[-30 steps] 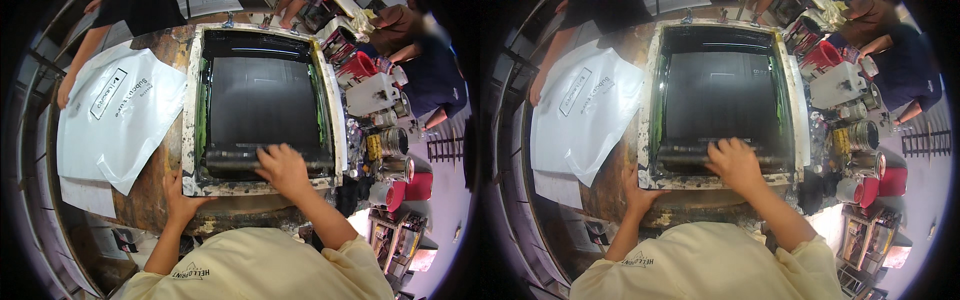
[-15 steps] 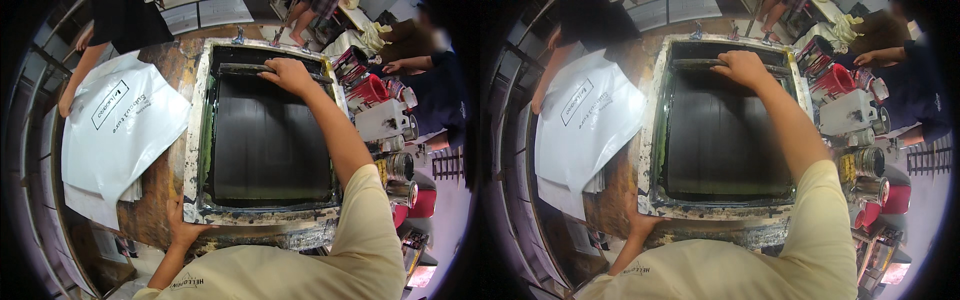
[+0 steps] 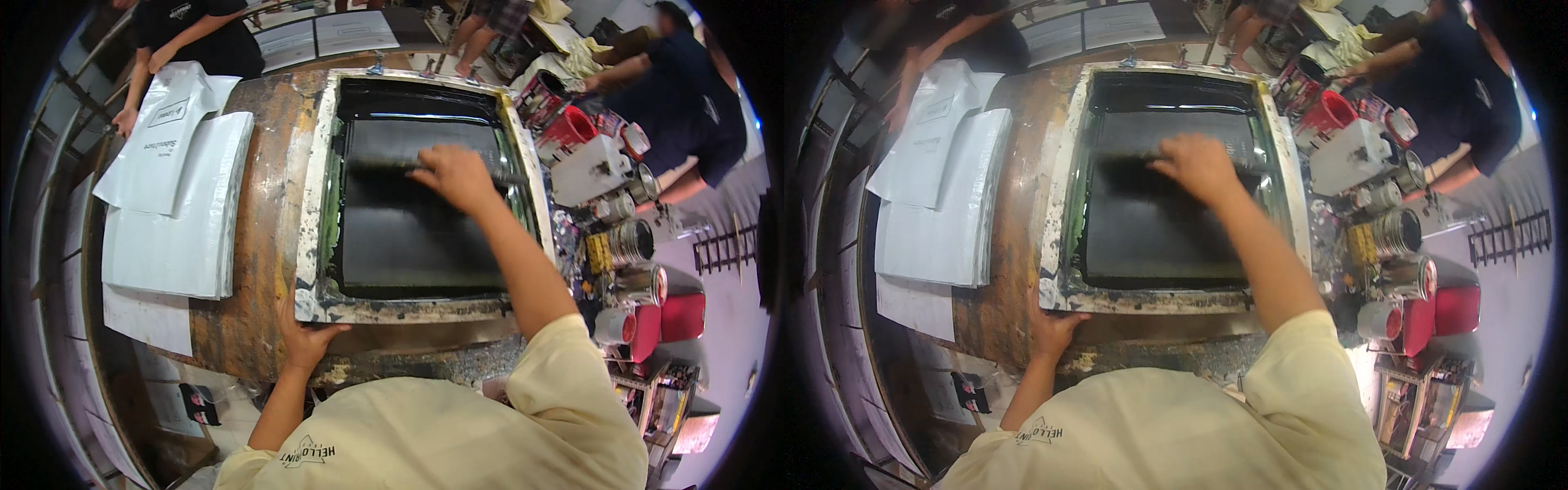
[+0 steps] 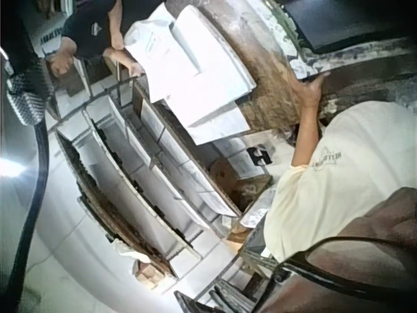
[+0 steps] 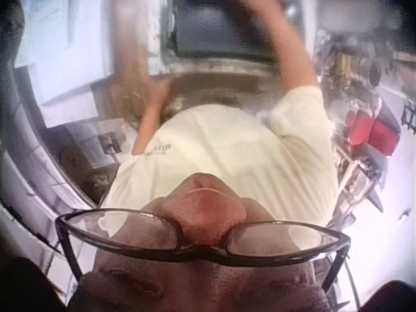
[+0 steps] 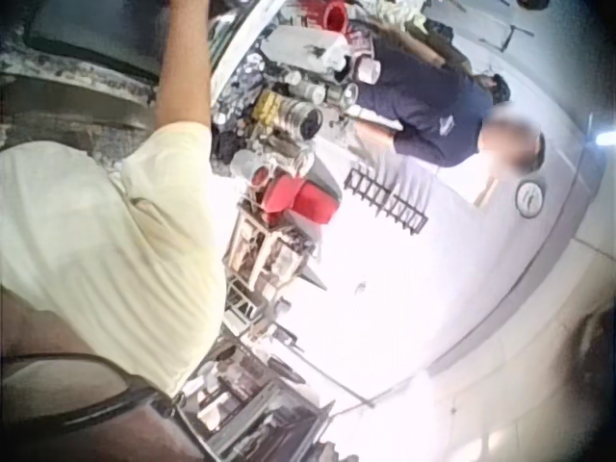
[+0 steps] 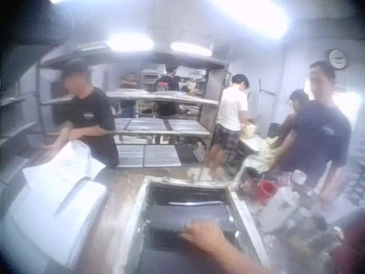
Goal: The person performs manual screen printing on white bags by applying ink through a screen with a squeegee and stacking the finished bags.
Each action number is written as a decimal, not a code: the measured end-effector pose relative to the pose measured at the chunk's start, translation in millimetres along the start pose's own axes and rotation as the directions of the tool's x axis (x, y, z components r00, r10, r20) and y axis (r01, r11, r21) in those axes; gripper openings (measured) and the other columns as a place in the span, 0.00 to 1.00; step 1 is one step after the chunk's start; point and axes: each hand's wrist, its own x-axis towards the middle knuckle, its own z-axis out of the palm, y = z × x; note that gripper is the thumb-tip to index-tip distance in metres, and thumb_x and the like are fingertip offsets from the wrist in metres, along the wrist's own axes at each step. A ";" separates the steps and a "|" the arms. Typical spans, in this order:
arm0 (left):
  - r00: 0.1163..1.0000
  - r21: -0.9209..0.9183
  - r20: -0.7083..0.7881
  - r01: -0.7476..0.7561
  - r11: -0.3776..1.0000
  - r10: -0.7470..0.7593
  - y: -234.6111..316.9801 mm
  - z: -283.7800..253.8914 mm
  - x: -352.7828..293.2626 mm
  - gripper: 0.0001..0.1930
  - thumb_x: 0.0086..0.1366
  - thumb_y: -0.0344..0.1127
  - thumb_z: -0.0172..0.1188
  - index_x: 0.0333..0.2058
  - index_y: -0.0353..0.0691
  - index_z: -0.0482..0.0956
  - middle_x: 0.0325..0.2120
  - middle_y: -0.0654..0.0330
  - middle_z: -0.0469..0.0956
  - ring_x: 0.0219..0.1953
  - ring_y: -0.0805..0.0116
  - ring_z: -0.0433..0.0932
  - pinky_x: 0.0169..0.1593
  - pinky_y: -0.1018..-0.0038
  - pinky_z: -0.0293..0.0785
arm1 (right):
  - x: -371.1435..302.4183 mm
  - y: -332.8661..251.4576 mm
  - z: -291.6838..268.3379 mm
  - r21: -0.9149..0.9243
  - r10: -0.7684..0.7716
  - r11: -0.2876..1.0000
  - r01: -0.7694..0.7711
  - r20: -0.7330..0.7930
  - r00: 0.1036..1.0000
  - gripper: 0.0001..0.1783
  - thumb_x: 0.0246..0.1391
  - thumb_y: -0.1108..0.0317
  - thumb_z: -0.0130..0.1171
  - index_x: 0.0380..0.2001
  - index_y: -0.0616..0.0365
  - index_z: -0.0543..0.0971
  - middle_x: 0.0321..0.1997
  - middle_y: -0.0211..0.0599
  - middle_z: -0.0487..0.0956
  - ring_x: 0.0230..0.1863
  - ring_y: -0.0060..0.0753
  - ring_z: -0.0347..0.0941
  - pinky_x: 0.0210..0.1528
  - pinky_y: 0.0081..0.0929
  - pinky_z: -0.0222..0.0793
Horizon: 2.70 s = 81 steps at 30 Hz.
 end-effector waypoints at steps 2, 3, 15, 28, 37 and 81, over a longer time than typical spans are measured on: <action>0.999 -0.057 -0.007 0.039 0.998 -0.040 -4.8 3.9 1.4 0.63 0.36 0.48 0.94 0.70 0.31 0.71 0.54 0.49 0.79 0.57 0.47 0.76 0.63 0.55 0.72 | -47.0 -46.9 -20.5 0.002 0.040 0.999 -0.040 0.019 0.999 0.20 0.62 0.45 0.69 0.38 0.50 0.81 0.37 0.41 0.83 0.41 0.54 0.82 0.42 0.51 0.78; 0.999 -0.058 0.001 0.044 0.997 -0.044 -5.1 5.2 2.3 0.63 0.36 0.47 0.94 0.71 0.31 0.71 0.55 0.49 0.79 0.58 0.48 0.76 0.64 0.55 0.72 | -71.0 -70.5 -30.5 -0.010 0.035 0.999 -0.035 0.002 0.999 0.20 0.62 0.46 0.70 0.39 0.51 0.80 0.37 0.40 0.82 0.41 0.52 0.82 0.42 0.50 0.79; 0.978 -0.356 -0.188 -0.158 0.921 0.095 129.9 -12.6 65.1 0.30 0.66 0.32 0.79 0.63 0.32 0.76 0.50 0.58 0.84 0.49 0.69 0.83 0.55 0.70 0.79 | -91.9 -155.0 -182.5 -0.156 -0.020 0.988 -0.016 -0.226 0.974 0.19 0.62 0.52 0.65 0.40 0.58 0.78 0.37 0.43 0.77 0.46 0.50 0.76 0.53 0.50 0.69; 0.925 0.714 0.368 -0.218 0.665 -0.093 76.4 39.0 -9.2 0.62 0.68 0.80 0.54 0.80 0.29 0.52 0.82 0.35 0.44 0.85 0.36 0.34 0.75 0.24 0.15 | 9.8 -114.1 -247.6 -0.306 -0.205 0.949 0.071 -0.432 0.878 0.18 0.68 0.53 0.59 0.39 0.60 0.83 0.33 0.46 0.82 0.38 0.54 0.78 0.47 0.44 0.67; 0.945 0.539 0.249 -0.318 0.780 0.213 125.1 42.9 49.6 0.44 0.68 0.60 0.70 0.70 0.30 0.72 0.69 0.44 0.74 0.72 0.40 0.68 0.74 0.35 0.49 | 40.0 -125.8 -282.3 -0.018 0.101 0.993 -0.118 -0.401 0.911 0.22 0.59 0.57 0.59 0.21 0.67 0.79 0.17 0.50 0.78 0.20 0.51 0.77 0.32 0.46 0.75; 0.960 0.545 0.019 -0.245 0.802 0.280 96.6 -200.7 252.0 0.46 0.65 0.45 0.77 0.78 0.44 0.65 0.54 0.56 0.87 0.54 0.58 0.86 0.61 0.58 0.80 | 8.1 -133.6 -244.5 -0.146 0.086 0.974 -0.173 -0.467 0.880 0.27 0.59 0.57 0.63 0.58 0.59 0.79 0.38 0.51 0.81 0.43 0.56 0.75 0.51 0.49 0.68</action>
